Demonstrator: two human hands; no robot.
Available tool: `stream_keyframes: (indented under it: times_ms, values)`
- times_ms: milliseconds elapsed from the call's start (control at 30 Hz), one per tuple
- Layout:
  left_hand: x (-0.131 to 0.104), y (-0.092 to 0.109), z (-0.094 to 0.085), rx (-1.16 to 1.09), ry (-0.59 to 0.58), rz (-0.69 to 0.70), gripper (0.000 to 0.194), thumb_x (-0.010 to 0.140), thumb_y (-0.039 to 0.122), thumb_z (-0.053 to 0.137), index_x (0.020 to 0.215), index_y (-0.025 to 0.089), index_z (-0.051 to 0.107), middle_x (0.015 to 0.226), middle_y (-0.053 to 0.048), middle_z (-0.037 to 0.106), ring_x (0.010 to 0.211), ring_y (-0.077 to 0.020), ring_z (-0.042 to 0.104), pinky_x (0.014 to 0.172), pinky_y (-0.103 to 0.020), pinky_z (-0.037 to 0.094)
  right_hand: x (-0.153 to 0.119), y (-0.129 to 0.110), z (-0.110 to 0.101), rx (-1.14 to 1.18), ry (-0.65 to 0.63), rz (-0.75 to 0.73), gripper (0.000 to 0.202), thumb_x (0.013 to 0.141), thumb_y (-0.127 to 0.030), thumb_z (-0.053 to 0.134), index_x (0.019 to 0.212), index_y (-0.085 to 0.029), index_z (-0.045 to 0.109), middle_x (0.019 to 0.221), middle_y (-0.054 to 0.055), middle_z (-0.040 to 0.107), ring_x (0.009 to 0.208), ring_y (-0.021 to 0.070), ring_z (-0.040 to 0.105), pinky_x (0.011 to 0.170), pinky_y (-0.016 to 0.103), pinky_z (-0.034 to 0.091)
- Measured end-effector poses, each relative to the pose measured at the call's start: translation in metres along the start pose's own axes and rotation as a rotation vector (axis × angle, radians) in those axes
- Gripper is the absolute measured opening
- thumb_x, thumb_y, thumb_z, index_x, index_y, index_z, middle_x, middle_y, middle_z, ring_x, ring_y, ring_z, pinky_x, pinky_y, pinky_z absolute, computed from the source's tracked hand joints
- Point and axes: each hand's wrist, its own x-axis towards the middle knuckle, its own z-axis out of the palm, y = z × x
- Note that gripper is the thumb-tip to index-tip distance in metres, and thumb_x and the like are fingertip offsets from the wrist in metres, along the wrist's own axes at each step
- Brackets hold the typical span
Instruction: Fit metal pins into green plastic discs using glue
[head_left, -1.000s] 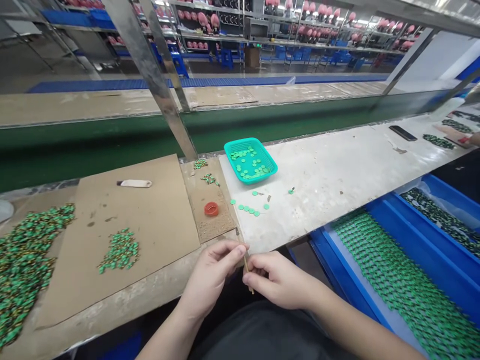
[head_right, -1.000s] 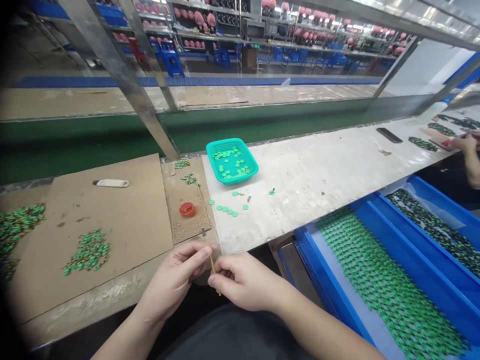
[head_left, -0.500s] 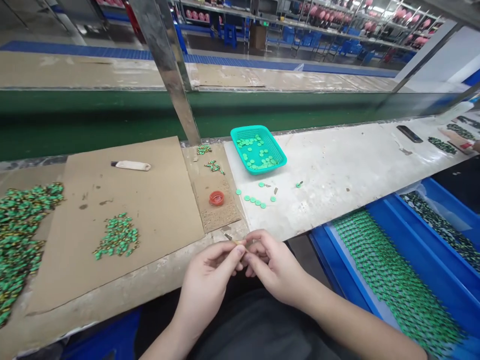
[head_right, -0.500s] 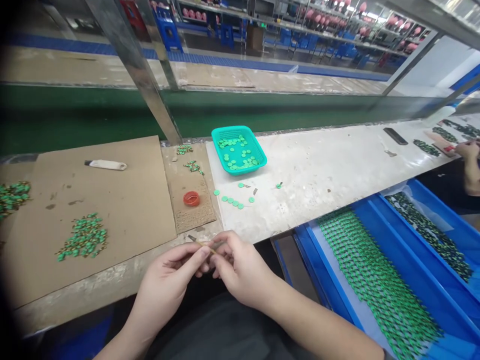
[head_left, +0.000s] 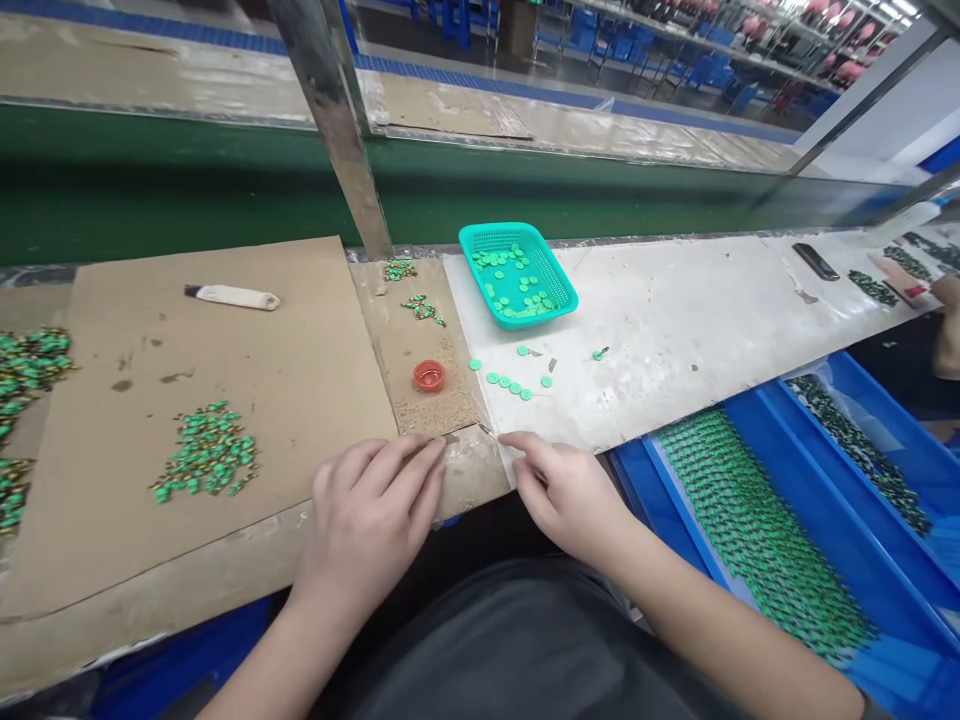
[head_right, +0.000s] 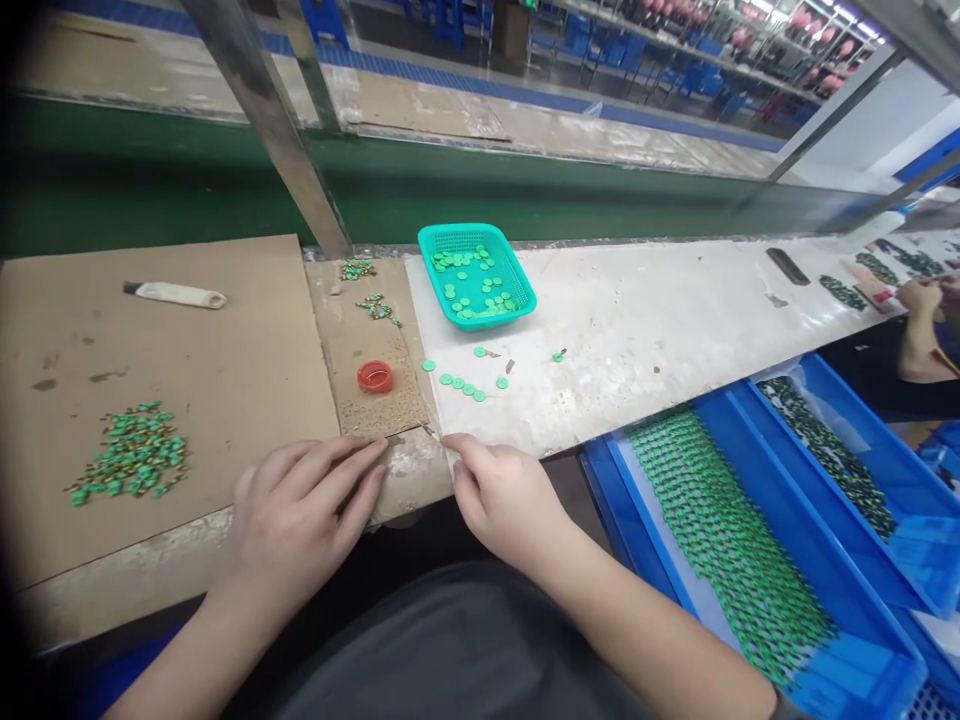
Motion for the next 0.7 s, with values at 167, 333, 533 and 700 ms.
stream_keyframes:
  times_ms: [167,333,533,700]
  values:
    - [-0.0032,0.0005,0.0012,-0.005,-0.046,-0.016,0.025,0.107,0.024,0.073,0.131,0.019,0.078,0.117,-0.006,0.085,0.102,-0.0289,0.068,0.089,-0.044,0.045,0.0097,-0.0005,0.0064,-0.091,0.001,-0.036,0.040,0.112,-0.024,0.050,0.142,-0.024,0.075,0.090,0.008,0.085,0.079,0.0249,0.078,0.071,0.032,0.052]
    - [-0.0025,-0.0014,0.0028,-0.021,-0.059,-0.013,0.025,0.108,0.025,0.072,0.131,0.018,0.077,0.117,-0.006,0.084,0.101,-0.0296,0.068,0.087,-0.046,0.045,0.0124,0.0008,0.0071,-0.118,-0.023,-0.034,0.039,0.112,-0.023,0.050,0.142,-0.025,0.076,0.095,0.009,0.086,0.082,0.0251,0.079,0.073,0.033,0.053]
    - [-0.0035,-0.0020,0.0049,-0.024,-0.060,-0.013,0.025,0.108,0.027,0.071,0.131,0.018,0.077,0.116,-0.007,0.084,0.102,-0.0303,0.069,0.087,-0.046,0.043,0.0118,-0.0005,0.0048,-0.100,-0.045,-0.025,0.039,0.112,-0.022,0.052,0.142,-0.025,0.077,0.095,0.008,0.086,0.083,0.0254,0.079,0.073,0.034,0.053]
    - [-0.0037,-0.0018,0.0044,-0.030,-0.071,-0.018,0.026,0.108,0.027,0.071,0.131,0.018,0.077,0.117,-0.008,0.084,0.101,-0.0303,0.070,0.086,-0.045,0.044,0.0117,-0.0013,0.0046,-0.092,-0.061,-0.012,0.040,0.112,-0.023,0.051,0.144,-0.025,0.076,0.096,0.009,0.087,0.083,0.0258,0.081,0.074,0.034,0.055]
